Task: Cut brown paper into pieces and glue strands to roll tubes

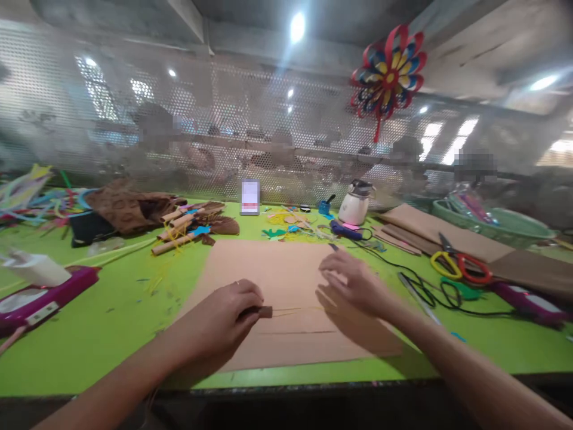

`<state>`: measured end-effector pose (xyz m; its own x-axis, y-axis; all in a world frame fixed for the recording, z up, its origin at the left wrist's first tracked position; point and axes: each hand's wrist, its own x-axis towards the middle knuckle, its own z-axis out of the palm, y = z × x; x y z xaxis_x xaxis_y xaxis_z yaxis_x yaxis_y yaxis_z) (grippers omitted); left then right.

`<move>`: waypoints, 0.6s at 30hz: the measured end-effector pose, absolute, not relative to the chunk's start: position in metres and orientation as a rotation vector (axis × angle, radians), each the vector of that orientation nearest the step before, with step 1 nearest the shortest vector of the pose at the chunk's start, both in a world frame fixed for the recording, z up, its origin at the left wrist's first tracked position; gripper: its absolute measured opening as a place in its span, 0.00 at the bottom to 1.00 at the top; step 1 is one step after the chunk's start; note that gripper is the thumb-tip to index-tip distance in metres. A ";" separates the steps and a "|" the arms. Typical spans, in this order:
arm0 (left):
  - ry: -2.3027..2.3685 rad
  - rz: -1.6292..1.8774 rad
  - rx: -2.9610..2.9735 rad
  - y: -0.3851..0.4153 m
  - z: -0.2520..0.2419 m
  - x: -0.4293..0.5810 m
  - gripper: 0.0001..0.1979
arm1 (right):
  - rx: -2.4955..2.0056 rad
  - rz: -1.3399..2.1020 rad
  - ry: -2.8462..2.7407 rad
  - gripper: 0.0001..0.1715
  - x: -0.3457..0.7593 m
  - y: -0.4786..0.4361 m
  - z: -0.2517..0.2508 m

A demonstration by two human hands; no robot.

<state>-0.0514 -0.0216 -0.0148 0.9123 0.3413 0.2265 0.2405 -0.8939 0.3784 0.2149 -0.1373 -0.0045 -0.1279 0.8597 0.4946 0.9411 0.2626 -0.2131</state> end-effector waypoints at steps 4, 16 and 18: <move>0.461 0.340 2.755 -0.018 -0.009 -0.049 0.14 | -2.047 -0.218 -1.582 0.14 0.284 -0.109 -0.004; 0.522 -0.022 2.969 -0.008 0.029 -0.028 0.08 | -2.543 -0.141 -1.483 0.16 0.366 -0.036 -0.012; 0.541 0.006 2.950 -0.007 0.030 -0.028 0.07 | -2.580 -0.167 -1.485 0.17 0.365 -0.027 -0.017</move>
<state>-0.0279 -0.0066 0.0295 0.9353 0.3533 -0.0219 0.3527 -0.9251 0.1406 0.3649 -0.0270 -0.0170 0.5008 0.8476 0.1754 0.8654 -0.4942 -0.0825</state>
